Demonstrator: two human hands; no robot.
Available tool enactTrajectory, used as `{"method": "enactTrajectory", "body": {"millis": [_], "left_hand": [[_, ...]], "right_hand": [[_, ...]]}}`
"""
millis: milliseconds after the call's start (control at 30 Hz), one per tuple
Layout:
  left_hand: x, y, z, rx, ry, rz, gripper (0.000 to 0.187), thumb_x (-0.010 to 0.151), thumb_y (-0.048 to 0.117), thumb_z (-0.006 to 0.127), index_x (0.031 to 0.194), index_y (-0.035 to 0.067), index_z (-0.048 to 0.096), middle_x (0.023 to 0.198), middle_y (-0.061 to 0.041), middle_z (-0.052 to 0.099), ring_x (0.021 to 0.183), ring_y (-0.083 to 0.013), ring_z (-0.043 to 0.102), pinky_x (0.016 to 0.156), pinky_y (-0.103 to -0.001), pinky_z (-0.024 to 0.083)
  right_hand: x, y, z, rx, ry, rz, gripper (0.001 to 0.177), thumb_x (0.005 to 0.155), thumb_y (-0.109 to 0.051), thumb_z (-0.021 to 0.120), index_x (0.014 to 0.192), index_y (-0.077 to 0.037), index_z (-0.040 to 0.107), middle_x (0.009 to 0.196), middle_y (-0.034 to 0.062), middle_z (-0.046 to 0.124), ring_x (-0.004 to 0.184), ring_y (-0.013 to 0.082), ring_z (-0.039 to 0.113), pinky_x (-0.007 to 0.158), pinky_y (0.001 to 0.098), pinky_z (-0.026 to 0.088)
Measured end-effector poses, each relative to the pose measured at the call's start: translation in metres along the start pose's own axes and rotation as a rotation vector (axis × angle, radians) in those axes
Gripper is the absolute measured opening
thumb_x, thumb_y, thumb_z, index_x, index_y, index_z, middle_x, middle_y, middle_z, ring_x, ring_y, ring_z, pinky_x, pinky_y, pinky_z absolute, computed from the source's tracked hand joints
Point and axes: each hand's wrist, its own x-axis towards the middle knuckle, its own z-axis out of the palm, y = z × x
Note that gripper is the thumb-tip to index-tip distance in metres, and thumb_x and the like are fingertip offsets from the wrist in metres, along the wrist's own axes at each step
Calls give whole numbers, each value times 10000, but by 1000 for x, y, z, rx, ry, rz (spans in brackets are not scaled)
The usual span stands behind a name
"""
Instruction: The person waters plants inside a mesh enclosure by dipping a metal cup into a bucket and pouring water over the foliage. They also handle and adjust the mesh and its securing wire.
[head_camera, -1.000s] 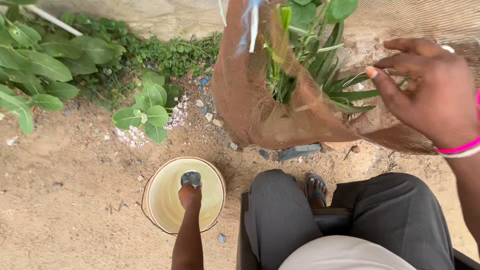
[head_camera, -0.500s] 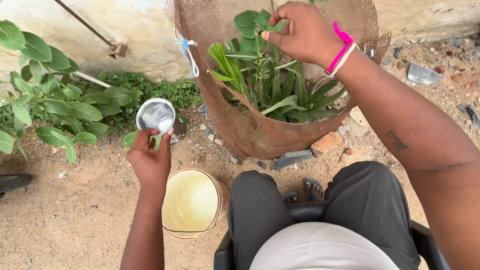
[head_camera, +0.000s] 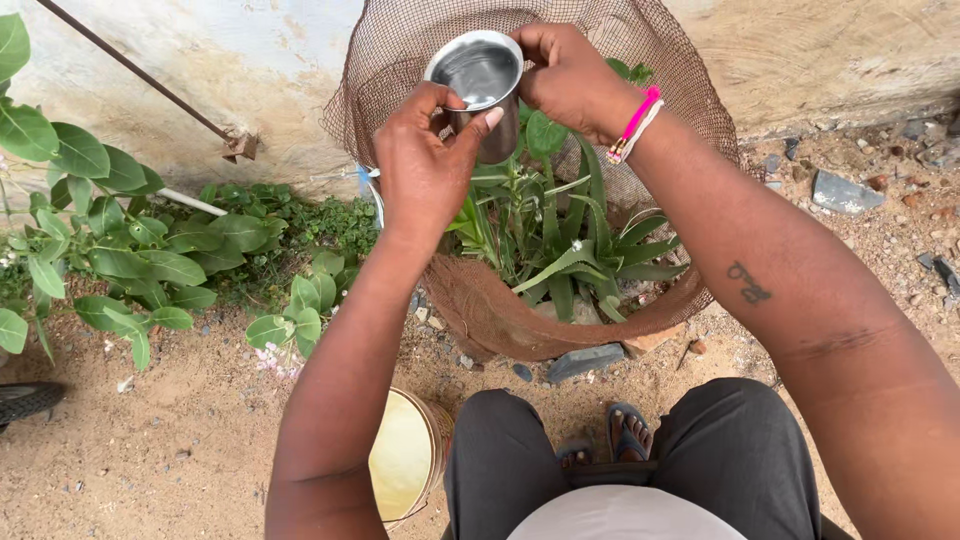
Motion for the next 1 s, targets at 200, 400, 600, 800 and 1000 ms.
{"method": "enactTrajectory", "body": {"millis": [200, 400, 600, 800, 1000], "left_hand": [[3, -48, 48, 123, 14, -213, 295, 817, 95, 892, 885, 39, 611, 738, -77, 660, 633, -120, 605, 537, -308, 476], [-13, -71, 67, 14, -22, -267, 225, 848, 155, 820, 954, 96, 631, 938, -66, 722, 743, -147, 765, 590, -295, 659], [-11, -70, 68, 27, -69, -189, 450, 867, 190, 850, 1181, 76, 548, 1114, -137, 754, 1042, -259, 751, 861, -417, 649], [-14, -102, 76, -360, -154, -87, 1105, 957, 42, 791, 1605, 130, -100, 1459, -257, 581, 1353, -367, 589, 1150, -493, 451], [-23, -139, 77, 233, -141, -426, 649, 963, 45, 651, 1556, 80, 391, 1393, -200, 637, 1205, -327, 697, 1098, -429, 525]], "right_hand": [[-13, 15, -4, -70, -139, -16, 856, 712, 47, 836, 1464, -43, 439, 1268, 67, 649, 1194, 184, 628, 998, 325, 542], [-22, 21, 1, -269, -84, 43, 897, 674, 1, 917, 1439, -24, 450, 1333, 114, 643, 1305, 242, 604, 1126, 377, 473], [-30, 15, -3, -44, -48, 115, 852, 655, -46, 874, 1419, -55, 498, 1288, 80, 681, 1213, 218, 678, 1073, 355, 566], [-50, 2, -20, -341, 30, -93, 801, 747, -127, 932, 1412, -34, 497, 1335, 117, 654, 1247, 239, 658, 1111, 380, 537], [-67, 22, -32, -400, 161, -152, 872, 788, -229, 1013, 1411, -22, 439, 1355, 152, 646, 1280, 265, 657, 1131, 395, 528]]}}
